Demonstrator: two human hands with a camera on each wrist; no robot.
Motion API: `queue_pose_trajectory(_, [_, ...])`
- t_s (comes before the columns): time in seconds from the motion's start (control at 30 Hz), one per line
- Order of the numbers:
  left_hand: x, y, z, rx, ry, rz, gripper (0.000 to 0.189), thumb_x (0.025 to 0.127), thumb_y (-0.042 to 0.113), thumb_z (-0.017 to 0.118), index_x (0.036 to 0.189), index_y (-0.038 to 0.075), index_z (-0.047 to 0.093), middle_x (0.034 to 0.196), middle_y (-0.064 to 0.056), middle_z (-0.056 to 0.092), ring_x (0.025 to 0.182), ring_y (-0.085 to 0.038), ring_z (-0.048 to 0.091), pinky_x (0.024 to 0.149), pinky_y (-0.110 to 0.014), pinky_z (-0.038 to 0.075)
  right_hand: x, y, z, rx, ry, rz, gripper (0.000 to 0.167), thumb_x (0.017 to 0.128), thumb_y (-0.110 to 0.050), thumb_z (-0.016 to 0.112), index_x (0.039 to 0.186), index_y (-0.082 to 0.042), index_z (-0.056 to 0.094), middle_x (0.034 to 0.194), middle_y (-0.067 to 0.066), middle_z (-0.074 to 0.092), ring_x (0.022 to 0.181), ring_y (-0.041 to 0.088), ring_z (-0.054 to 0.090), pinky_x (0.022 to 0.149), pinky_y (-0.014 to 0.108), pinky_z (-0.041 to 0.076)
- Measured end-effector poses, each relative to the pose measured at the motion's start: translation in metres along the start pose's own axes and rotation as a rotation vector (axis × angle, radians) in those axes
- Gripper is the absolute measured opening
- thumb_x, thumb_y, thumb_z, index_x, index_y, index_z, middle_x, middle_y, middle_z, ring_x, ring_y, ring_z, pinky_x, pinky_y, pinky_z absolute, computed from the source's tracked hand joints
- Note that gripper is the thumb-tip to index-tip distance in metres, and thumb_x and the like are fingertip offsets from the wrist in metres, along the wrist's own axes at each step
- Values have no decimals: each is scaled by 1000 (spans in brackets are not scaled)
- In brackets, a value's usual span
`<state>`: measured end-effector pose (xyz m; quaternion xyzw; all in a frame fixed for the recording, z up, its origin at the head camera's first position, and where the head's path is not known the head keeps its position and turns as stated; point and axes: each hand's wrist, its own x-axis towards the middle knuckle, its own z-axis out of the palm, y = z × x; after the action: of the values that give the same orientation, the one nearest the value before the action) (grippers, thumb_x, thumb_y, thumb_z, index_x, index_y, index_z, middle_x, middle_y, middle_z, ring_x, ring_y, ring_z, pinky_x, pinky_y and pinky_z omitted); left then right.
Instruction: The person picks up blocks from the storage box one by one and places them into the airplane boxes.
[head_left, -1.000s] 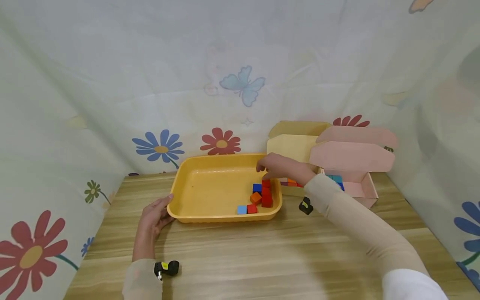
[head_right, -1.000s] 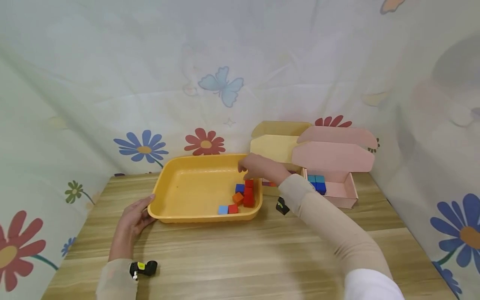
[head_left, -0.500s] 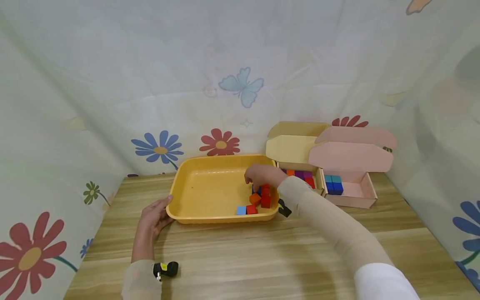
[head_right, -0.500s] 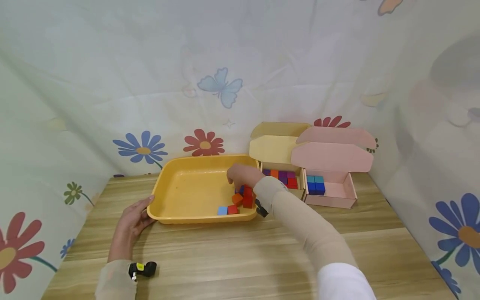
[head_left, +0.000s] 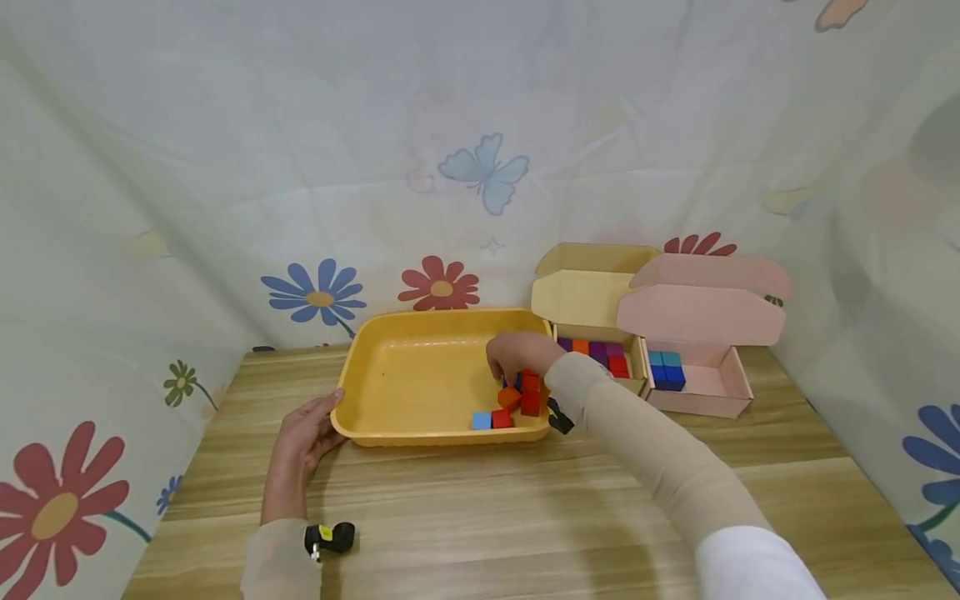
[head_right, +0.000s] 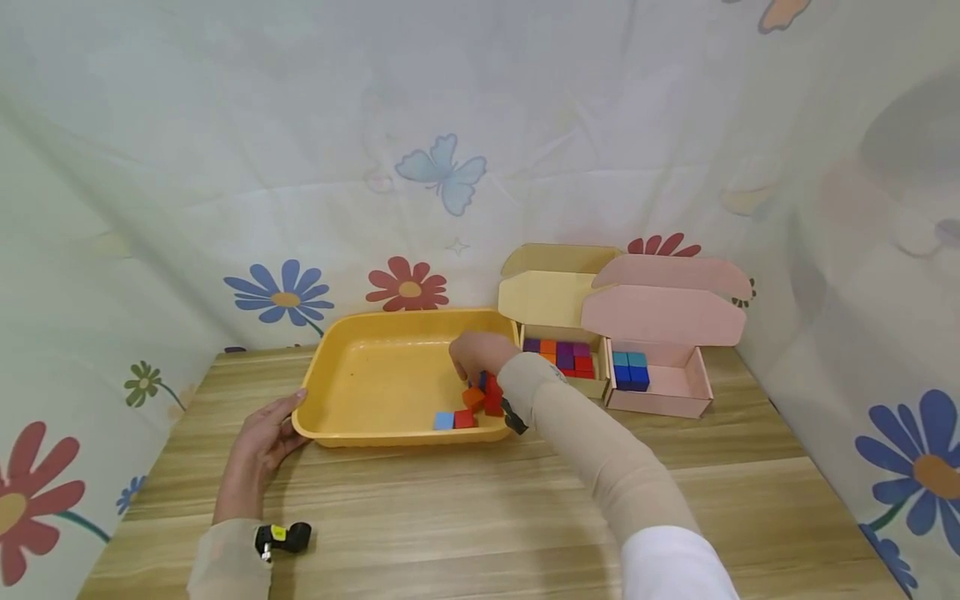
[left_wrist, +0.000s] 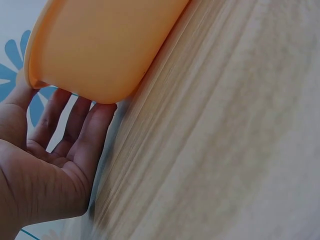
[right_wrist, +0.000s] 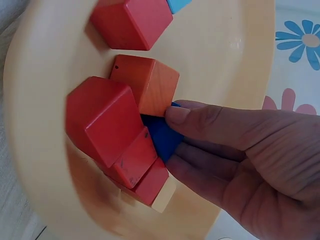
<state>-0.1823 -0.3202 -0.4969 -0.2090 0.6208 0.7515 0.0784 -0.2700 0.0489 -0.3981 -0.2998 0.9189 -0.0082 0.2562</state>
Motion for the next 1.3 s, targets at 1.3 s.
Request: queue_pose_trajectory(1.3, [-2,2,2,12,-10,-8,68,91,36,78,143,-1,54,103,-1,76,93,-13,72,79,-34,60,-63,28,-33,-24,182,-21,15,92,-13,74,107,-9,74,97,3,69,88,22,60,83,32,55])
